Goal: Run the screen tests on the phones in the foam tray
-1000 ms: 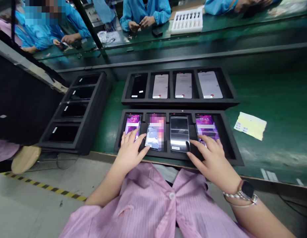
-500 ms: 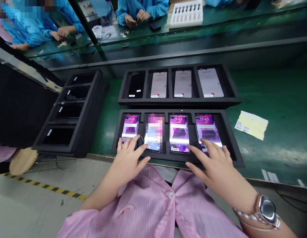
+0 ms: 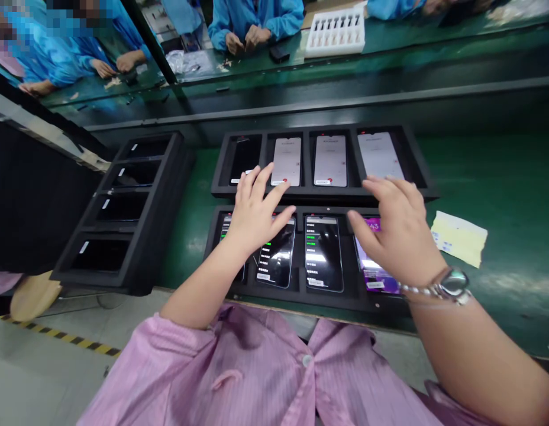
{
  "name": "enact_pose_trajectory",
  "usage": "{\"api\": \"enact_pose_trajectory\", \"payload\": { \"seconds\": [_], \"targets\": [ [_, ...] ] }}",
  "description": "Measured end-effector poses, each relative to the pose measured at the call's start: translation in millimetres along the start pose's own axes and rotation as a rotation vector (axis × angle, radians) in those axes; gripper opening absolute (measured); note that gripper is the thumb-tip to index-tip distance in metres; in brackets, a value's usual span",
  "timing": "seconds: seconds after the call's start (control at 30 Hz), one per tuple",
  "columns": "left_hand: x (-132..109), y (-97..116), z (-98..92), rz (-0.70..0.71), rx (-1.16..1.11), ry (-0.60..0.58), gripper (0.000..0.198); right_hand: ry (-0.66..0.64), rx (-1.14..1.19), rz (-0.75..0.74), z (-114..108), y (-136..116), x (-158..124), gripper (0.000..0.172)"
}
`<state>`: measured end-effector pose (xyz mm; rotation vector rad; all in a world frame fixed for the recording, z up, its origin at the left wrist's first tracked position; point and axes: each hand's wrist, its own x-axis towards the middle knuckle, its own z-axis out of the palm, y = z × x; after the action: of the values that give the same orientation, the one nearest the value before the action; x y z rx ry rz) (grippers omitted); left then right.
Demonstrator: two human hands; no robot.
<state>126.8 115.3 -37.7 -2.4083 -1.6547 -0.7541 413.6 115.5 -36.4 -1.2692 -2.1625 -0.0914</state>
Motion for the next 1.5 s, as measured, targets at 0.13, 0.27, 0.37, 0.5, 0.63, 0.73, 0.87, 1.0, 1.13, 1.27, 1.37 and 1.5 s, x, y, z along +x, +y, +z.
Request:
{"api": "enact_pose_trajectory", "payload": {
  "seconds": [0.13,0.27,0.37,0.5,0.63,0.73,0.87,1.0,1.13,1.27,1.37,1.5],
  "targets": [
    [47.9,-10.0,24.6,-0.056,-0.003,-0.055,0.045,-0.046,0.046,0.016,30.4,28.3,38.2,0.046],
    [62.8,-12.2,42.6,-0.176,-0.012,-0.148,0.045,-0.078,0.041,0.029,60.8,42.0,47.8,0.047],
    [61.9,-9.0,44.0,-0.202,-0.002,-0.174,0.043,-0.063,0.045,0.029,65.0,42.6,44.7,0.047],
    [59.6,-5.9,41.8,-0.202,-0.006,-0.174,0.04,0.003,0.025,0.082,47.1,56.5,33.3,0.048],
    [58.6,-8.6,46.8,-0.183,-0.03,-0.132,0.037,0.089,-0.038,0.22,22.9,86.2,13.8,0.048],
    [58.2,-9.7,52.2,-0.169,-0.047,-0.093,0.041,0.094,-0.039,0.277,17.2,100.1,4.1,0.047],
    [56.3,-10.2,51.6,-0.155,-0.059,-0.07,0.051,0.069,-0.004,0.295,23.4,100.8,5.7,0.048],
    [43.7,-34.5,36.5,-0.16,-0.096,0.057,0.062,0.087,0.036,0.359,22.8,106.0,7.8,0.057],
    [18.1,-89.0,20.7,-0.541,-0.203,0.215,0.081,0.178,0.094,0.538,20.2,127.8,-4.3,0.067],
    [3.3,-127.9,20.6,-0.852,-0.556,0.209,0.058,0.251,0.209,0.695,31.2,147.1,-14.6,0.054],
    [11.9,-135.6,21.8,-0.816,-0.632,0.246,0.048,0.343,0.323,0.732,38.7,158.0,-6.7,0.048],
    [38.3,-140.6,22.2,-0.759,-0.691,0.28,0.048,0.434,0.452,0.748,40.4,173.4,17.4,0.039]
  ]
}}
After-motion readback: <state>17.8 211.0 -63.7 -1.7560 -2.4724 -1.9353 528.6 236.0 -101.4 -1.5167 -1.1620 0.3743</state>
